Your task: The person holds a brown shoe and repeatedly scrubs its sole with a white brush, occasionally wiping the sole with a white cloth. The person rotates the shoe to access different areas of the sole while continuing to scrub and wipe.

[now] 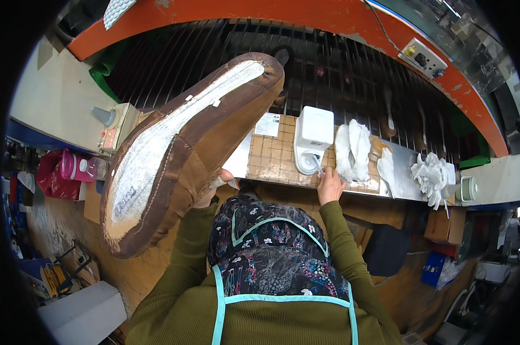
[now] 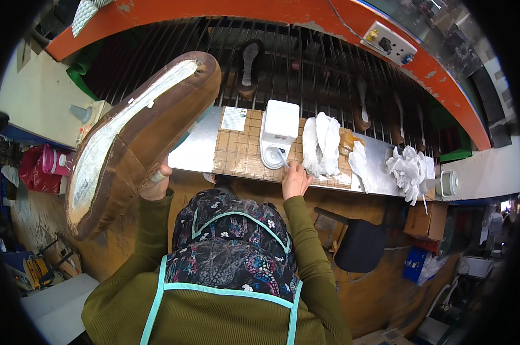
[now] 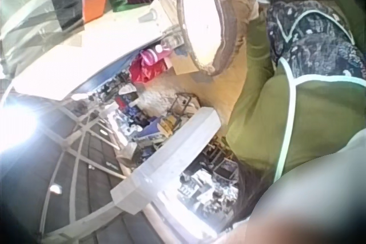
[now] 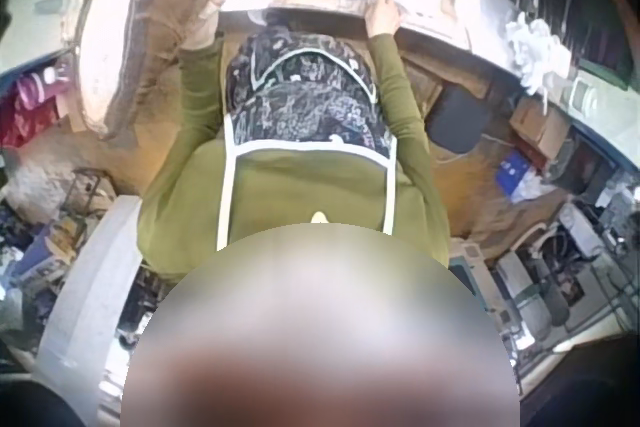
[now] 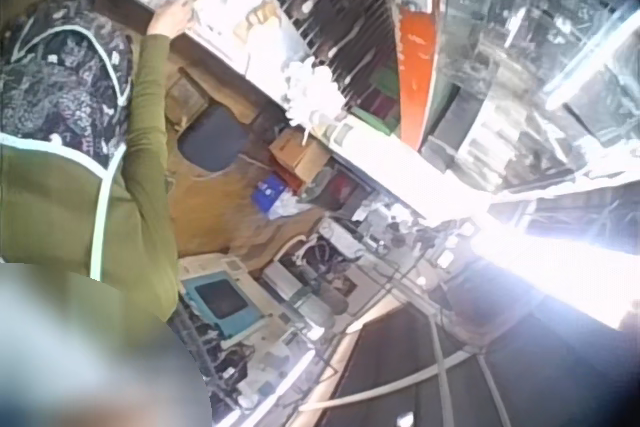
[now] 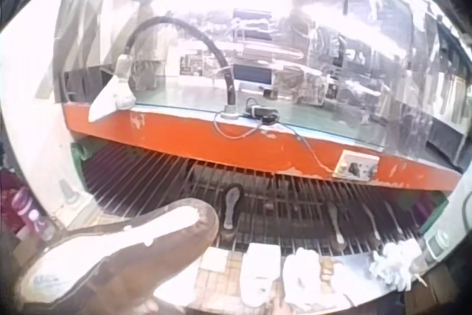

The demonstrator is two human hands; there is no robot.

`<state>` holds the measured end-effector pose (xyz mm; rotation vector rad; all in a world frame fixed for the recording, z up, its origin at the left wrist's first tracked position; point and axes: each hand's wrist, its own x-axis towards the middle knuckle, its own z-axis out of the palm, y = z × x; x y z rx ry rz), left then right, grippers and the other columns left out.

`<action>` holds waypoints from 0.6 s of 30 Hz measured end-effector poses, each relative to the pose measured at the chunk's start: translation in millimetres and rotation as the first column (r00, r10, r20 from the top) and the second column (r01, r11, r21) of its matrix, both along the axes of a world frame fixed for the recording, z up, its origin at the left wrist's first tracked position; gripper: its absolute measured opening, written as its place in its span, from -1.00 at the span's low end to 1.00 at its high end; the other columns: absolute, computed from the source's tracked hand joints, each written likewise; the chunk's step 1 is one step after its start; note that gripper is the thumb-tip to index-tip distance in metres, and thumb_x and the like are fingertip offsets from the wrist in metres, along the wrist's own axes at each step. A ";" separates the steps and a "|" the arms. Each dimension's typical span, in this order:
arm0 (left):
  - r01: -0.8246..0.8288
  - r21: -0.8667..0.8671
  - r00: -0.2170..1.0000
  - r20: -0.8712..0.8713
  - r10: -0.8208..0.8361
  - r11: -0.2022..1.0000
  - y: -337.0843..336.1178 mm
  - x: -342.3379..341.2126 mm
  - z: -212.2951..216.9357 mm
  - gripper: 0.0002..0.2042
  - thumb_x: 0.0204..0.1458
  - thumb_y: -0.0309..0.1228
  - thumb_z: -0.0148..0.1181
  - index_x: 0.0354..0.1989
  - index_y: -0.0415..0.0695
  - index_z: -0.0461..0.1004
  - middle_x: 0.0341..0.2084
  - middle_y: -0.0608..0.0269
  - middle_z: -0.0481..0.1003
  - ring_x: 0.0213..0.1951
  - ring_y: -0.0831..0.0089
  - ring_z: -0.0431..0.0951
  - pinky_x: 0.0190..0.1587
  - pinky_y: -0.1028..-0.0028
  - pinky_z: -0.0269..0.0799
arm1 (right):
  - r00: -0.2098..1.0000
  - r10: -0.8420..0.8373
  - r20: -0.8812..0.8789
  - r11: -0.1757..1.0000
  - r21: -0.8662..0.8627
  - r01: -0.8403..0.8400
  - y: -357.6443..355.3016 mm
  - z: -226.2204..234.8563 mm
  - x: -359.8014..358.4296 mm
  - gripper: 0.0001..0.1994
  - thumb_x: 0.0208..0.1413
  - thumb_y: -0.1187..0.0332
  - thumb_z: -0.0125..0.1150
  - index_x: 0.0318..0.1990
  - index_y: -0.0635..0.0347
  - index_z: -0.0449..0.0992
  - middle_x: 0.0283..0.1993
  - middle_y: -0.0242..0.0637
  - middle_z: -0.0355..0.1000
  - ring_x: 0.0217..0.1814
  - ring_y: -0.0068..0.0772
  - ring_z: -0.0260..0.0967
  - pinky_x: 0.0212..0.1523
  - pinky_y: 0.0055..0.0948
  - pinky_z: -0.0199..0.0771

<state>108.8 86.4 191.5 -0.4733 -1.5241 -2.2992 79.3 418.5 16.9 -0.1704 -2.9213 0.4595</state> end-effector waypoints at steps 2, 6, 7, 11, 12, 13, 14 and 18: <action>-0.083 -0.008 0.986 0.145 0.083 0.997 -1.7 4.3 -13.9 -0.27 -0.31 -0.40 0.56 0.16 -0.06 0.37 0.08 0.26 0.42 0.15 0.31 0.37 0.24 0.21 0.20 | 1.000 0.026 -0.010 1.000 0.010 -0.026 0.6 2.6 -1.6 -0.83 0.11 0.35 0.15 -0.13 -0.03 0.45 -0.24 -0.18 0.40 -0.18 -0.13 0.42 -0.10 -0.09 0.11; -0.287 -0.181 0.956 -0.108 0.272 0.940 -17.7 -17.0 -52.8 -0.26 -0.20 -0.37 0.49 0.23 -0.10 0.28 0.09 0.08 0.39 0.13 0.27 0.39 0.16 0.23 0.37 | 1.000 0.000 0.004 0.997 0.075 0.000 -0.8 21.3 -3.2 -0.86 0.11 0.33 0.15 -0.17 -0.06 0.47 -0.28 -0.18 0.37 -0.24 -0.12 0.42 -0.12 -0.08 0.09; -0.324 -0.202 0.942 -0.157 0.296 0.924 -17.9 -21.1 -60.8 -0.27 -0.19 -0.36 0.48 0.23 -0.10 0.27 0.10 0.08 0.37 0.14 0.26 0.38 0.17 0.22 0.37 | 1.000 0.015 0.009 0.995 0.094 -0.016 0.0 27.8 -3.1 -0.87 0.11 0.33 0.16 -0.18 -0.06 0.47 -0.29 -0.19 0.37 -0.25 -0.13 0.42 -0.12 -0.08 0.08; -0.373 -0.240 0.916 -0.246 0.316 0.896 -4.4 -33.4 -68.5 -0.28 -0.15 -0.36 0.44 0.24 -0.08 0.23 0.12 0.05 0.32 0.17 0.23 0.33 0.17 0.21 0.37 | 1.000 0.021 0.015 0.995 0.100 -0.022 1.2 44.2 -7.1 -0.92 0.11 0.32 0.16 -0.24 -0.06 0.50 -0.34 -0.24 0.35 -0.27 -0.18 0.41 -0.13 -0.10 0.07; -0.375 -0.248 0.913 -0.263 0.311 0.893 -1.6 -35.1 -63.9 -0.28 -0.14 -0.36 0.43 0.24 -0.08 0.22 0.13 0.04 0.30 0.17 0.22 0.32 0.17 0.21 0.37 | 0.999 0.036 0.010 0.993 0.109 -0.036 1.3 44.9 -8.2 -0.93 0.10 0.32 0.17 -0.25 -0.06 0.51 -0.35 -0.26 0.35 -0.27 -0.19 0.40 -0.14 -0.10 0.07; -0.377 -0.255 0.909 -0.284 0.304 0.890 1.3 -36.4 -57.6 -0.29 -0.13 -0.36 0.42 0.24 -0.07 0.21 0.14 0.03 0.29 0.18 0.21 0.31 0.18 0.21 0.37 | 0.998 0.064 -0.019 0.991 0.123 -0.061 1.7 44.4 -9.6 -0.94 0.09 0.33 0.17 -0.27 -0.06 0.51 -0.35 -0.27 0.35 -0.28 -0.21 0.40 -0.14 -0.11 0.07; -0.386 -0.263 0.903 -0.304 0.303 0.884 4.0 -36.7 -50.5 -0.29 -0.12 -0.36 0.41 0.25 -0.07 0.20 0.14 0.03 0.28 0.18 0.20 0.30 0.18 0.21 0.37 | 0.996 0.084 -0.038 0.986 0.144 -0.078 1.8 42.7 -10.7 -0.94 0.09 0.33 0.18 -0.28 -0.06 0.52 -0.36 -0.29 0.36 -0.28 -0.23 0.39 -0.14 -0.11 0.08; -0.403 -0.293 0.885 -0.366 0.288 0.867 10.6 -41.3 -22.8 -0.30 -0.09 -0.35 0.36 0.26 -0.05 0.16 0.17 0.00 0.22 0.21 0.16 0.26 0.18 0.20 0.37 | 0.974 0.171 -0.149 0.957 0.261 -0.128 4.1 33.6 -15.6 -0.93 0.04 0.34 0.21 -0.29 -0.07 0.53 -0.39 -0.33 0.36 -0.29 -0.25 0.37 -0.14 -0.13 0.08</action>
